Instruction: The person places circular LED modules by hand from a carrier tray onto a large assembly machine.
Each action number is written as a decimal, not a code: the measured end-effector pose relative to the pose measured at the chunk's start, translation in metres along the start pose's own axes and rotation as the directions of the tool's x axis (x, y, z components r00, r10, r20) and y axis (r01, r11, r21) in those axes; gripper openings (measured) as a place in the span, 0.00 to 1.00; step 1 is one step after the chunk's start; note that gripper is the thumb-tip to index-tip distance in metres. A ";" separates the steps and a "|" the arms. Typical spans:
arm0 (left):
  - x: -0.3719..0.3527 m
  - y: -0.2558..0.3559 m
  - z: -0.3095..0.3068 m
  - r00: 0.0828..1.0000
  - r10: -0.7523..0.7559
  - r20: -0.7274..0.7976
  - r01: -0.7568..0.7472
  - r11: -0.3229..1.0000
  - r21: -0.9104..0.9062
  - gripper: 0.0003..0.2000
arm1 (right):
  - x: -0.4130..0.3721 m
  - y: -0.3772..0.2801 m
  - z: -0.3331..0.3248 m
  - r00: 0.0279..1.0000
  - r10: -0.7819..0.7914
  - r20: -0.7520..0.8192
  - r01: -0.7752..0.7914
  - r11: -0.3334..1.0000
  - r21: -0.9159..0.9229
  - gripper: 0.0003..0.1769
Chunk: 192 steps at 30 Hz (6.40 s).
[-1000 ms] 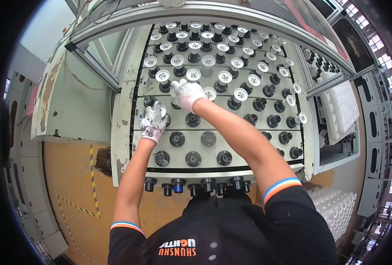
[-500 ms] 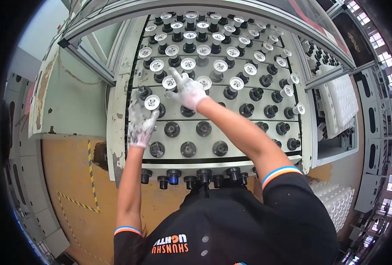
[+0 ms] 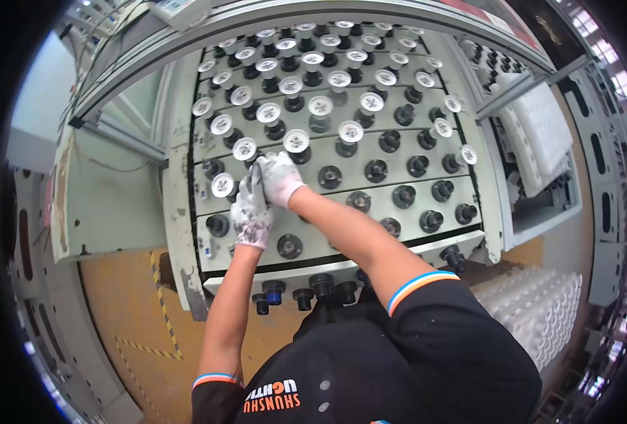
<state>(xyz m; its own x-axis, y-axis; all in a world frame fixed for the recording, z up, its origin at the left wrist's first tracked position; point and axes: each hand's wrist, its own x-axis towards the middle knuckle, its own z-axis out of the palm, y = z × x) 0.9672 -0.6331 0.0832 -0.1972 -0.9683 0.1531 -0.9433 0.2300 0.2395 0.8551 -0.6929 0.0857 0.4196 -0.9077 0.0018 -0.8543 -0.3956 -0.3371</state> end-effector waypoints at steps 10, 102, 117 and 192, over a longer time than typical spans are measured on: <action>-0.002 -0.008 0.023 0.990 -0.002 -0.141 0.006 1.000 0.028 0.25 | -0.140 0.017 -0.051 0.876 -0.036 -0.480 0.207 0.929 0.308 0.31; 0.081 0.223 -0.014 0.925 -0.379 0.001 0.153 0.372 -0.915 0.31 | -0.076 0.264 -0.073 0.894 0.411 -0.177 -0.418 0.908 -0.003 0.31; 0.132 0.262 0.088 0.995 0.099 0.027 -0.099 0.995 -0.017 0.39 | -0.137 0.269 -0.107 0.970 0.238 -0.043 -0.241 0.932 -0.270 0.09; -0.059 0.092 -0.048 0.859 -0.505 0.087 0.085 -0.026 -0.996 0.15 | -0.886 0.198 -0.116 -0.298 0.609 -0.735 -0.909 0.054 0.413 0.36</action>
<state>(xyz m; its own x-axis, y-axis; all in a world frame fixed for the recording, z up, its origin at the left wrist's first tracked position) 0.9046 -0.5505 0.1420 0.2839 -0.9561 -0.0726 0.2734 0.0082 0.9619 0.2781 0.0165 0.1268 -0.8706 -0.0735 0.4864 -0.3009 0.8618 -0.4084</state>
